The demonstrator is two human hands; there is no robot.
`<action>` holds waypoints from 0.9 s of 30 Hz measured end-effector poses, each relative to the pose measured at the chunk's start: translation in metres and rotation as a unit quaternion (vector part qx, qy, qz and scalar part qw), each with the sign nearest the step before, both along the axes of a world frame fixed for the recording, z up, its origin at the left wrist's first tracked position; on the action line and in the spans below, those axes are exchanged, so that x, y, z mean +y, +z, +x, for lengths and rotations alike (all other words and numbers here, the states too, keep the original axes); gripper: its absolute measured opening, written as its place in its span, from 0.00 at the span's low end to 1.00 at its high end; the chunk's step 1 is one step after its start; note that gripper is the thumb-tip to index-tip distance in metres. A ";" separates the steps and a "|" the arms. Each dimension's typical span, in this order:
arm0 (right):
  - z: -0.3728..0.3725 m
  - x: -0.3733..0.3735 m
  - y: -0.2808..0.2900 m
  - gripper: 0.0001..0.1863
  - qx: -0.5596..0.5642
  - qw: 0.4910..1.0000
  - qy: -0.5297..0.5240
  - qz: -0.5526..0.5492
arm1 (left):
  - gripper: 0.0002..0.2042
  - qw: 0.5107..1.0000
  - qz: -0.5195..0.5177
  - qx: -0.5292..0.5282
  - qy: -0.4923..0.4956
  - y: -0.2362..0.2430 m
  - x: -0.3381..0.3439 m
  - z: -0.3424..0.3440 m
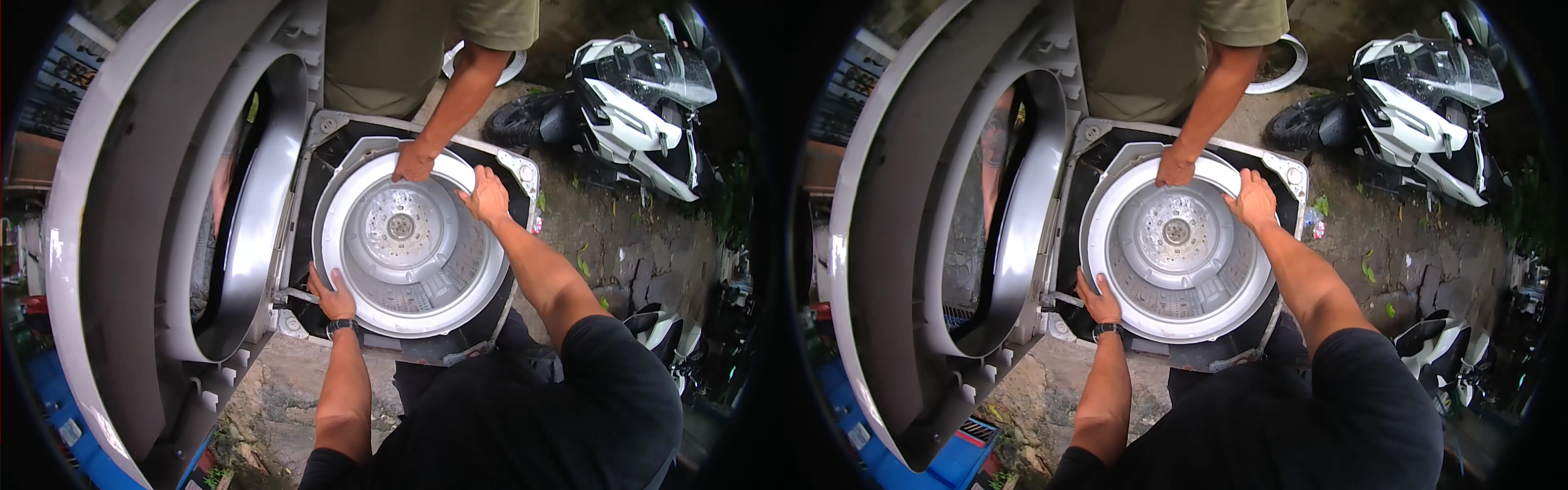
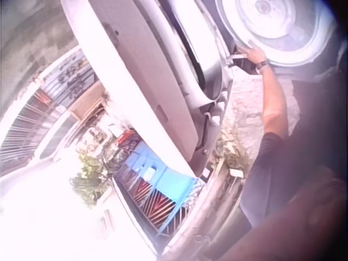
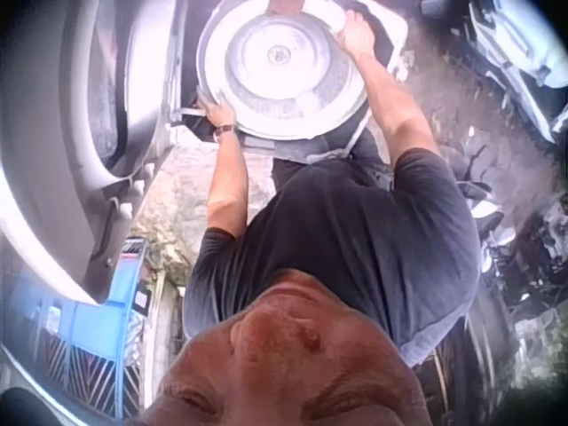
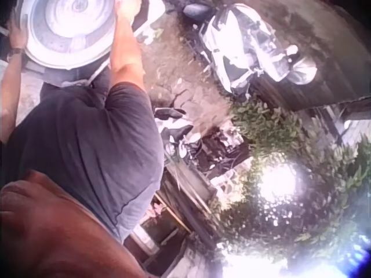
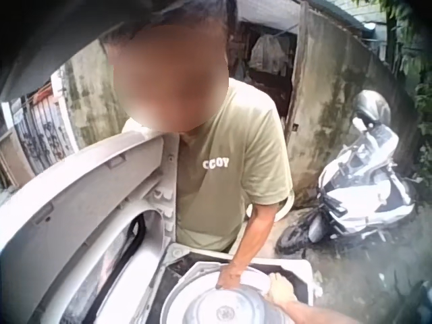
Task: The person disassembles a top-loading washing machine by removing the agitator and drum with a screwdriver, then lifts the drum out and moves the outer casing.
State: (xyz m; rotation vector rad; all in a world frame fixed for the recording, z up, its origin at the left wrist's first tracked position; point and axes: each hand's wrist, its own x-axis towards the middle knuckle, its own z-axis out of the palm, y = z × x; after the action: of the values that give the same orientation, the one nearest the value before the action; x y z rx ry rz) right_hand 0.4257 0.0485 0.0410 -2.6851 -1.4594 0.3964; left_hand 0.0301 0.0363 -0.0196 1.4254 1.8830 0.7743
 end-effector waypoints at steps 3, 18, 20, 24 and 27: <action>0.009 0.010 0.002 0.31 0.006 1.000 -0.002 -0.028 | 0.31 1.000 -0.025 -0.003 0.006 -0.010 0.007 -0.002; -0.011 -0.001 0.006 0.47 -0.035 0.998 -0.002 0.051 | 0.44 0.989 -0.071 0.130 0.003 0.021 0.018 0.038; -0.007 0.001 0.011 0.50 0.008 1.000 0.006 -0.018 | 0.46 0.961 -0.090 0.261 0.014 0.022 0.017 0.045; -0.014 -0.009 0.005 0.51 -0.037 0.995 0.057 0.072 | 0.45 0.976 -0.068 0.204 -0.007 0.012 0.024 0.028; -0.021 -0.006 0.006 0.51 -0.052 0.994 0.077 0.064 | 0.44 0.981 -0.034 0.192 -0.013 0.005 0.028 0.022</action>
State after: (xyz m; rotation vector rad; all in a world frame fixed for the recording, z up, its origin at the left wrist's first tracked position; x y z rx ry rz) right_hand 0.4051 0.0427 0.0466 -2.5380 -1.6657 0.1657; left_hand 0.0518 0.0641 -0.0145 1.6412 2.1466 0.4368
